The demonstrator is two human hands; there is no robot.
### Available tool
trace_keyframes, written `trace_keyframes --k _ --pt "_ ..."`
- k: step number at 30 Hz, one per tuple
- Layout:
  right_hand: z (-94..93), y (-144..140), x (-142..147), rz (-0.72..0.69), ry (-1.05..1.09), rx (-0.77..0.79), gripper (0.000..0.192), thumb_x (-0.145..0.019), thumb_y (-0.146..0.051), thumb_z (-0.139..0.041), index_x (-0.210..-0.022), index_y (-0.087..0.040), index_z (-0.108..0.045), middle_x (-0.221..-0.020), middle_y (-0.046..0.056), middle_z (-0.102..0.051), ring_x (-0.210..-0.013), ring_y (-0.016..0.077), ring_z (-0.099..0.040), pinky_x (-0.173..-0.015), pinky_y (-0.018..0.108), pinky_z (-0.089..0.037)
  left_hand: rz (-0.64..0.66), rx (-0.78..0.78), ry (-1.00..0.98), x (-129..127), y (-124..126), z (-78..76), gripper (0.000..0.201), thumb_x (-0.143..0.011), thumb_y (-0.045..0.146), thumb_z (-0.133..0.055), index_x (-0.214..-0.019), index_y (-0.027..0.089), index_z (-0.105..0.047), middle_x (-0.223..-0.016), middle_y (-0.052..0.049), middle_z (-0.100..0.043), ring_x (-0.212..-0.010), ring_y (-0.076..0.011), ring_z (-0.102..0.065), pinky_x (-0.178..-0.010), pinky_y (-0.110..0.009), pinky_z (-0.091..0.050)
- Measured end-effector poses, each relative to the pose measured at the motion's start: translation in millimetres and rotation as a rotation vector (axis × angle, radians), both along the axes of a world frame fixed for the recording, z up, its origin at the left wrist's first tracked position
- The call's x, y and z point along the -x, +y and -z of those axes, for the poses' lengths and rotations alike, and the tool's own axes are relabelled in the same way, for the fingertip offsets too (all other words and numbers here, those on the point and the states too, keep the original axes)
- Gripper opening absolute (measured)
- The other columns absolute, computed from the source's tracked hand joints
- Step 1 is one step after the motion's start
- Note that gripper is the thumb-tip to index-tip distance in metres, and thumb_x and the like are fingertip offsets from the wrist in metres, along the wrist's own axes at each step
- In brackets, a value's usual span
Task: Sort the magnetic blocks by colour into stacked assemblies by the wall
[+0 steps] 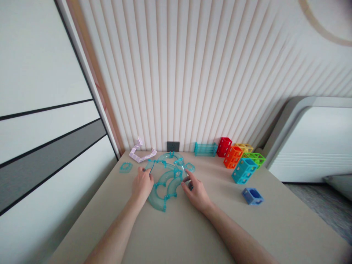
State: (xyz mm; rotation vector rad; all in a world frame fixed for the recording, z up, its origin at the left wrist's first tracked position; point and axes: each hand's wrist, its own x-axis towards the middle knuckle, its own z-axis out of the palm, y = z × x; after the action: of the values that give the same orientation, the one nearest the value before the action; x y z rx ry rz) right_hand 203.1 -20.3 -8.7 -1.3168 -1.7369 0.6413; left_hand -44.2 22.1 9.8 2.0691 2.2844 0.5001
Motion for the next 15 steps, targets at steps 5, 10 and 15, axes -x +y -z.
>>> trace_keyframes --k 5,10,15 --pt "-1.5 -0.7 0.0 0.002 -0.005 -0.012 0.054 -0.091 -0.029 -0.059 -0.144 -0.022 -0.049 -0.096 0.002 -0.073 -0.062 0.0126 -0.065 -0.064 0.023 -0.055 -0.003 0.011 0.034 -1.9 -2.1 -4.1 0.033 -0.092 0.024 -0.056 -0.122 0.020 -0.068 -0.124 -0.015 -0.058 -0.087 -0.0243 -0.071 -0.077 -0.035 -0.055" --pt "-3.1 -1.2 -0.2 -0.004 -0.001 0.001 0.053 -0.090 -0.027 -0.059 -0.143 -0.024 -0.050 -0.095 0.001 -0.073 -0.062 0.0122 -0.064 -0.064 0.022 -0.054 -0.019 0.005 0.053 -4.4 -4.0 -9.0 0.031 -0.091 0.028 -0.059 -0.119 0.018 -0.067 -0.125 -0.016 -0.055 -0.089 -0.0260 -0.071 -0.073 -0.035 -0.055" --pt "-1.3 -0.2 -0.6 -0.003 -0.004 -0.001 0.053 -0.090 -0.027 -0.059 -0.143 -0.023 -0.050 -0.096 0.001 -0.072 -0.063 0.0119 -0.064 -0.066 0.022 -0.054 -0.026 0.005 0.067 -5.9 -5.9 -12.2 0.029 -0.090 0.033 -0.060 -0.112 0.016 -0.070 -0.122 -0.016 -0.056 -0.087 -0.0276 -0.071 -0.072 -0.037 -0.055"
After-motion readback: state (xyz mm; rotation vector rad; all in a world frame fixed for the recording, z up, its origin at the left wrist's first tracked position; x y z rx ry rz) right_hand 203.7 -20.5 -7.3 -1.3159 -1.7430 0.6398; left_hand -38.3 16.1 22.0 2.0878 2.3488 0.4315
